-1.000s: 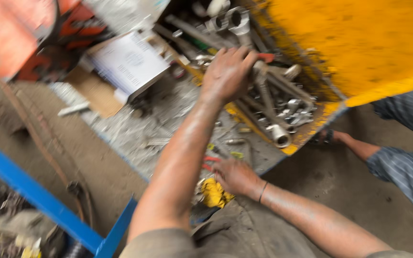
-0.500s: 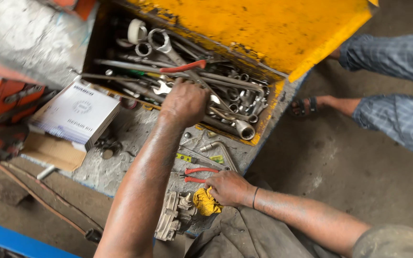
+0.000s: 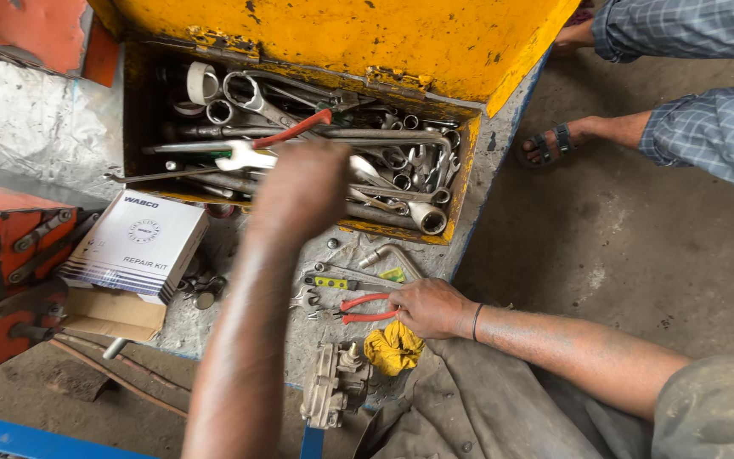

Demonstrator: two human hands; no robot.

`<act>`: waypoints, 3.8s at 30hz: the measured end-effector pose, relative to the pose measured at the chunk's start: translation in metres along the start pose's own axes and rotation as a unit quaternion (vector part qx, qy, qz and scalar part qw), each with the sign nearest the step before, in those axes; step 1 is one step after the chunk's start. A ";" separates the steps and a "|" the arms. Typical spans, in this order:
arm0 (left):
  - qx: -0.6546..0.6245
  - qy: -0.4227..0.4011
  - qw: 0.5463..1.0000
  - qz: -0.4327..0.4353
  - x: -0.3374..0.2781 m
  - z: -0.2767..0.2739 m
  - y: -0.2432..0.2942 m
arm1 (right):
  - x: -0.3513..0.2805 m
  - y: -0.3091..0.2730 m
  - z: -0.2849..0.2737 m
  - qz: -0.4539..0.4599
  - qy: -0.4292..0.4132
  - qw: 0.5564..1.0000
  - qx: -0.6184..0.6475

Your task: The person uses a socket wrench to loosen and remove a bolt from a mechanical component on a workbench. They then wipe the component with a yellow cloth, open a yellow toolbox, and retrieve a small metal ring from a cardboard box before placing it on the component.

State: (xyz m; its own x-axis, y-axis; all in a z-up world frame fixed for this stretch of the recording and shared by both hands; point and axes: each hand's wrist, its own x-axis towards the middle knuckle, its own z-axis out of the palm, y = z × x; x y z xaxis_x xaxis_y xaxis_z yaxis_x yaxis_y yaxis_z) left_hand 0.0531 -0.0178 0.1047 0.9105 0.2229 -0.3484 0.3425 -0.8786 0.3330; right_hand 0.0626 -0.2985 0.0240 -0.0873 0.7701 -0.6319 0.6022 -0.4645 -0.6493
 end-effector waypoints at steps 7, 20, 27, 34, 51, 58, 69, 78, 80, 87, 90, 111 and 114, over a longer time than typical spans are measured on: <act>-0.067 -0.187 0.977 -0.076 -0.003 0.045 0.019 | 0.003 0.001 0.006 -0.003 0.002 1.000 0.002; -0.357 0.257 0.897 -0.056 -0.130 0.086 0.074 | -0.007 -0.013 -0.010 -0.016 0.043 0.999 -0.013; -0.309 0.546 0.662 -0.411 -0.201 0.152 -0.036 | 0.022 -0.056 -0.054 -0.204 0.287 0.936 -0.013; -0.555 0.565 0.382 -0.475 -0.235 0.155 -0.185 | 0.105 -0.050 -0.092 -0.139 0.437 0.872 -0.171; -0.715 0.548 0.399 -0.170 -0.166 0.016 0.076 | 0.104 -0.040 -0.085 -0.063 0.271 0.940 0.195; -0.736 0.471 0.456 -0.167 -0.145 0.011 0.087 | 0.106 -0.043 -0.091 -0.089 0.291 0.928 0.213; -0.746 0.455 0.456 -0.166 -0.145 0.024 0.084 | 0.113 -0.020 -0.085 -0.143 0.391 0.907 -0.058; -0.705 0.447 0.481 -0.266 -0.197 0.041 0.064 | 0.113 -0.023 -0.084 -0.094 0.390 0.911 -0.098; -0.589 0.480 0.618 -0.200 -0.226 0.046 0.056 | 0.091 -0.038 -0.086 -0.120 0.407 0.905 0.023; -0.842 0.293 0.407 -0.200 -0.270 0.056 0.061 | 0.029 -0.083 -0.067 -0.097 0.016 0.887 0.451; -0.830 0.263 0.434 -0.231 -0.275 0.051 0.069 | 0.038 -0.092 -0.047 0.000 -0.007 0.823 0.568; -0.777 0.473 0.385 -0.156 -0.273 0.104 0.112 | 0.006 -0.063 0.006 -0.037 0.054 0.672 0.738; -0.821 0.482 0.249 -0.179 -0.277 0.110 0.095 | -0.010 -0.059 0.012 -0.066 0.002 0.727 0.684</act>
State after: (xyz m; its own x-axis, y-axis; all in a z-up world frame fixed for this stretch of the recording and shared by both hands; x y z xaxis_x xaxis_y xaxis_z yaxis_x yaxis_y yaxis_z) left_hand -0.1921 -0.2092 0.1366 0.1145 0.8560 -0.5042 -0.6460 0.4497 0.6168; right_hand 0.0185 -0.2841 0.0640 -0.0679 0.8469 -0.5273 -0.7632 -0.3845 -0.5193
